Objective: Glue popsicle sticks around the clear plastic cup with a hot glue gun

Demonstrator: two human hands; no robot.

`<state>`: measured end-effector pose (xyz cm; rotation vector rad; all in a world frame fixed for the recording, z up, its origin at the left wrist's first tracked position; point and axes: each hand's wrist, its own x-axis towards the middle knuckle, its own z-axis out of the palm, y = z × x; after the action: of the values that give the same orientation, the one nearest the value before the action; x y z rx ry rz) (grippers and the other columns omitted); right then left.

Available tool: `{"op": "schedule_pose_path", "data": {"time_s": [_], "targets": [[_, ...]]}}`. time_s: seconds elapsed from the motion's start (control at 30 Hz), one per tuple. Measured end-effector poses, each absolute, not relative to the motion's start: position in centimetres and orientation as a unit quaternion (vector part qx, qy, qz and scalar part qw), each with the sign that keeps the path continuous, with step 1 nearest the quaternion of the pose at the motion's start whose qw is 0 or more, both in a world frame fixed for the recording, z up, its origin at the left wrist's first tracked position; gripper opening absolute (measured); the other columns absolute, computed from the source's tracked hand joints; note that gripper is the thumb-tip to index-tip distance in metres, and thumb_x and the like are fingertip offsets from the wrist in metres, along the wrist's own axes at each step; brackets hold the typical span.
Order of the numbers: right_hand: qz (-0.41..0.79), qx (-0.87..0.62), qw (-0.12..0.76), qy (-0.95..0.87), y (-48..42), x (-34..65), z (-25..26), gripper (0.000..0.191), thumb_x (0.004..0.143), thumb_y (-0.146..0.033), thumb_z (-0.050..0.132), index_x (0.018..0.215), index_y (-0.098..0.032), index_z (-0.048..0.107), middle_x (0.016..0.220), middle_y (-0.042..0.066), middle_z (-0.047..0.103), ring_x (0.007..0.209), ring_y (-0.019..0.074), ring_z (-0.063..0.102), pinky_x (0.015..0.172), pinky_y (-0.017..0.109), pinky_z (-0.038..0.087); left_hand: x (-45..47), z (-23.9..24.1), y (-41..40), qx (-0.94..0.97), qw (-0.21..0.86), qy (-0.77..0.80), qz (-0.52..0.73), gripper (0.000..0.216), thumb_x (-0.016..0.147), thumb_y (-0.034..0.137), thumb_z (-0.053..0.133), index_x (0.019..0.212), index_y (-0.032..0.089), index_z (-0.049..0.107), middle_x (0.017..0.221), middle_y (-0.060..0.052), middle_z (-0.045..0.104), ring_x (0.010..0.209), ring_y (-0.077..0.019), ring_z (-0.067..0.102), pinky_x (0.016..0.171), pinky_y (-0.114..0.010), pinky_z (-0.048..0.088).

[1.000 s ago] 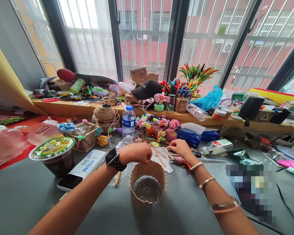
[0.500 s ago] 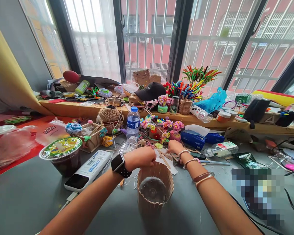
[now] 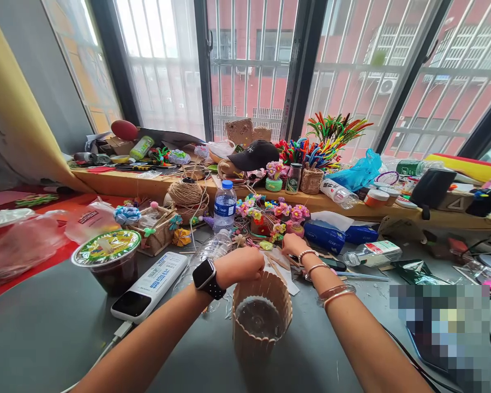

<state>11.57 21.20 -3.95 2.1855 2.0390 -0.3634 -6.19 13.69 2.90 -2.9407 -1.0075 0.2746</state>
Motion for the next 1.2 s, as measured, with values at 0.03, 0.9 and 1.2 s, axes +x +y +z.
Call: {"op": "schedule_pose_path", "data": {"time_s": [0.03, 0.9, 1.2], "targets": [[-0.119, 0.724, 0.053, 0.677, 21.2, 11.8, -3.8, 0.032, 0.082, -0.032, 0.048, 0.109, -0.016, 0.049, 0.11, 0.007, 0.052, 0.093, 0.0167, 0.054, 0.078, 0.037, 0.046, -6.2, 2.9, 13.8, -0.942, 0.013, -0.324, 0.084, 0.017, 0.07, 0.013, 0.05, 0.069, 0.014, 0.067, 0.068, -0.01, 0.066, 0.061, -0.0198, 0.059, 0.052, -0.025, 0.04], [-0.346, 0.475, -0.467, 0.661, 3.9, 13.6, -1.0, 0.024, 0.074, -0.036, 0.057, 0.093, -0.022, 0.052, 0.069, -0.003, 0.056, 0.065, 0.0099, 0.053, 0.061, 0.023, 0.043, -7.4, 0.4, 6.7, -0.932, -0.093, -0.345, -0.052, 0.013, 0.075, 0.032, 0.058, 0.075, 0.022, 0.065, 0.071, 0.001, 0.067, 0.067, -0.0141, 0.06, 0.054, -0.021, 0.032], [-0.315, 0.476, -0.339, 0.748, 5.0, 12.3, 0.6, 0.021, 0.072, -0.038, 0.058, 0.07, -0.018, 0.06, 0.067, 0.0, 0.061, 0.06, 0.0096, 0.051, 0.053, 0.021, 0.038, -7.6, 1.9, 8.8, -0.941, -0.118, -0.304, -0.09, 0.024, 0.075, 0.037, 0.057, 0.067, 0.016, 0.064, 0.059, 0.002, 0.059, 0.053, -0.0082, 0.048, 0.049, -0.018, 0.027]]}}
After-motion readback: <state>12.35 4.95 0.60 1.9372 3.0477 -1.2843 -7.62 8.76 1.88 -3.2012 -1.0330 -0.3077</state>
